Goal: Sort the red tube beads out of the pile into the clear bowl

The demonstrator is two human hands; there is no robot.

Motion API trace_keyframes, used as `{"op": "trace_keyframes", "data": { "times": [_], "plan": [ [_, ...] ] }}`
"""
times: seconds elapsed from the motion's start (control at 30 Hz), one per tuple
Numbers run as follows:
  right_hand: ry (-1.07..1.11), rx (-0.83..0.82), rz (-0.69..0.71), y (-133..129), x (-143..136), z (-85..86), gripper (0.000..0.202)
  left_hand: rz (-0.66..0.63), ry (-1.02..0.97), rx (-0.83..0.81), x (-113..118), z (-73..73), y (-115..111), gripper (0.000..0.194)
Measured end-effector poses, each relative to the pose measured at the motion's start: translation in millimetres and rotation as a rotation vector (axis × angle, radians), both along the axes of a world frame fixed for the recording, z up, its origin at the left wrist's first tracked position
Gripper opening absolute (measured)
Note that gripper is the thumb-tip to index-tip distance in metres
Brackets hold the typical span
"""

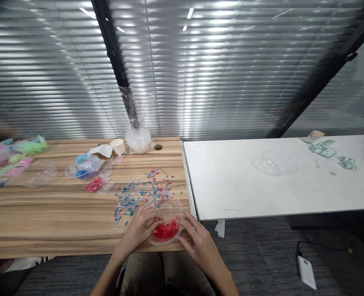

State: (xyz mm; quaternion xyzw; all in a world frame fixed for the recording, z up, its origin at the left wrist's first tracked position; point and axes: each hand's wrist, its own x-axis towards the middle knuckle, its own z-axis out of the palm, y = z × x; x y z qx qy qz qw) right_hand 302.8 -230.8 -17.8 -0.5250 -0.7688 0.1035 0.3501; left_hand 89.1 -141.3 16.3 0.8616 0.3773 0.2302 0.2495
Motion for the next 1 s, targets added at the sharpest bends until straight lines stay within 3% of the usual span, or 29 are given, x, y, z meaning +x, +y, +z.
{"op": "trace_keyframes", "data": {
  "times": [1.0],
  "plan": [
    [0.020, -0.039, 0.012, 2.3, -0.5, 2.2, 0.034, 0.028, -0.028, -0.031, 0.1, -0.7, -1.3, 0.015]
  ]
}}
